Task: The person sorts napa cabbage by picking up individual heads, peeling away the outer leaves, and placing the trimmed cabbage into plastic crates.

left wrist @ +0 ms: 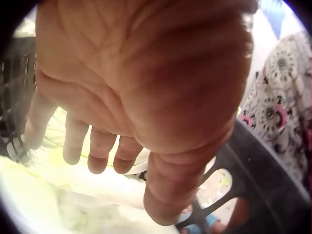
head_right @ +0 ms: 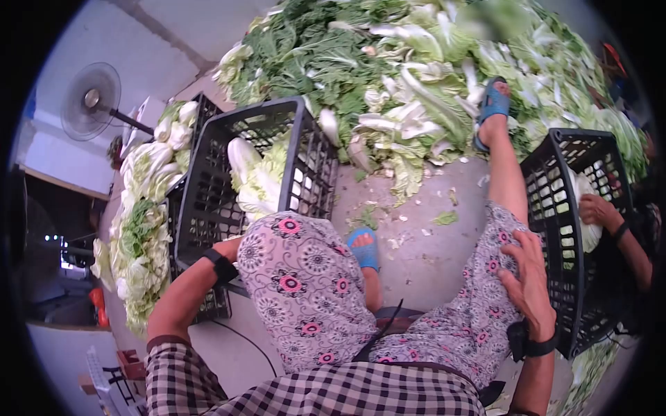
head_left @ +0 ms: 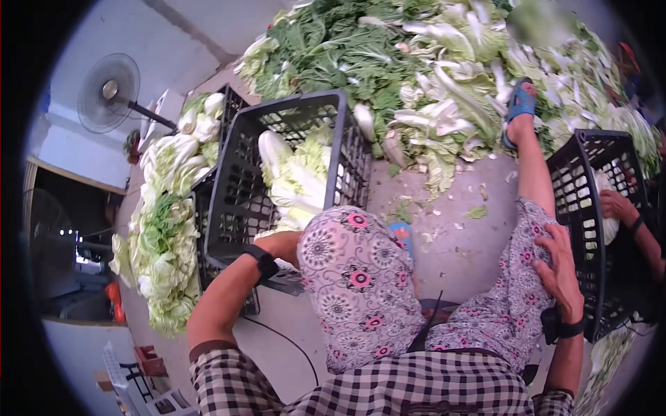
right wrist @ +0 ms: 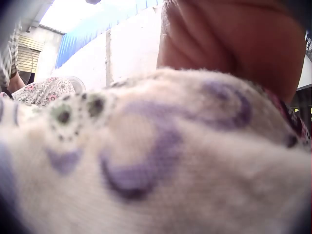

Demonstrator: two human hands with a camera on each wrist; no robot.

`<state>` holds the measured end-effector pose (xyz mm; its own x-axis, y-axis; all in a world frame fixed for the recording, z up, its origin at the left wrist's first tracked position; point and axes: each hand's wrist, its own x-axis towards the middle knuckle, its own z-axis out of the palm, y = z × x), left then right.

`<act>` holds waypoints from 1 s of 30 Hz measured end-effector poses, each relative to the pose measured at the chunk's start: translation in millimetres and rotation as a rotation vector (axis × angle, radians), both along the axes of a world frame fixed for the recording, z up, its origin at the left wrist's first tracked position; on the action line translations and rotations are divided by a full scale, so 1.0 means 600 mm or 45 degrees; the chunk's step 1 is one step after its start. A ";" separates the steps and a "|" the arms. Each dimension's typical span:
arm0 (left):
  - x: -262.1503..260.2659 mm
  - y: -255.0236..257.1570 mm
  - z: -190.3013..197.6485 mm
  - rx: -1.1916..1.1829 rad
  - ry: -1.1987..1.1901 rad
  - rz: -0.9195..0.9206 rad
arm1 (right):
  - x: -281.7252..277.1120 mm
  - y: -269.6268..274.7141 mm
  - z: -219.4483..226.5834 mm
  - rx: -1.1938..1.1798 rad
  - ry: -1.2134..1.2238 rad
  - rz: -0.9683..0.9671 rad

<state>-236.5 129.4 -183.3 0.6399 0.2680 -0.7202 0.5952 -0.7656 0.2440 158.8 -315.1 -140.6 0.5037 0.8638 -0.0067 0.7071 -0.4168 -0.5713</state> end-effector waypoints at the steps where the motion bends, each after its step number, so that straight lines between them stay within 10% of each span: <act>1: -0.003 0.003 -0.014 -0.021 0.026 0.001 | 0.002 -0.001 -0.001 0.002 -0.012 0.001; 6: 0.035 -0.025 -0.005 0.214 0.344 -0.220 | 0.008 0.009 -0.004 0.025 0.003 0.000; 9: -0.070 0.010 -0.137 0.498 -0.455 -0.669 | 0.009 0.005 -0.013 0.062 -0.013 -0.001; 13: -0.028 0.003 -0.087 -0.018 -0.067 0.107 | 0.011 0.004 -0.012 0.065 -0.027 0.016; 18: 0.044 -0.024 0.088 0.137 0.048 0.096 | 0.019 -0.002 -0.013 0.012 0.014 0.026; 25: 0.013 0.011 0.244 -0.007 -1.203 1.063 | 0.014 0.001 -0.015 0.057 0.006 0.016; 30: 0.103 -0.011 0.306 -0.138 -1.713 0.884 | 0.021 0.003 0.006 0.051 0.111 -0.007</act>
